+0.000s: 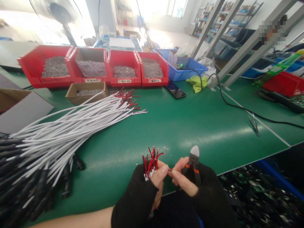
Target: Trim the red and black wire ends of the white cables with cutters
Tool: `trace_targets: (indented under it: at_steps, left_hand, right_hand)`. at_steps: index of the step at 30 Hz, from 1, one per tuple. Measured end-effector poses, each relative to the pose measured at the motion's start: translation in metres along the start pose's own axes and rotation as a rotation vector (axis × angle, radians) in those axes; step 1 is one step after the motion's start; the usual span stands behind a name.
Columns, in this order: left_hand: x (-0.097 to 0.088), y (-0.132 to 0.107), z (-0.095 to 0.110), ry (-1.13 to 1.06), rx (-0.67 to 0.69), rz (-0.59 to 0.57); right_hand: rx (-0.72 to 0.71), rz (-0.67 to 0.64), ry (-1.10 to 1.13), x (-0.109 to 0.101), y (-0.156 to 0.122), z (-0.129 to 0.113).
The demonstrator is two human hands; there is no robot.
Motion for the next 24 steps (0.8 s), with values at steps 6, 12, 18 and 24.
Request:
trace_targets:
  at_steps: [6, 12, 18, 24]
  left_hand:
    - [-0.001, 0.0, -0.004, 0.033, -0.041, -0.034]
    - [0.001, -0.002, 0.001, -0.01, -0.044, -0.038]
    - [-0.005, 0.0, -0.005, -0.025, -0.052, 0.043]
    - [-0.003, -0.002, -0.003, -0.021, -0.019, 0.045]
  right_hand:
    - [0.0, -0.049, 0.085, 0.001, 0.003, 0.001]
    - [-0.016, -0.067, -0.005, 0.0, 0.004, 0.004]
    - [-0.016, -0.077, 0.048, -0.002, 0.002, 0.006]
    - [0.137, -0.231, 0.08, 0.007, -0.023, 0.025]
Point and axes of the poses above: each hand's wrist, its own y-axis towards the middle knuckle, its own x-axis out of the palm, z = x × y, the point moved 5 cm from there along y, towards the middle knuckle, and after that the axes turned 5 degrees about -y, right-handed, at the moved point
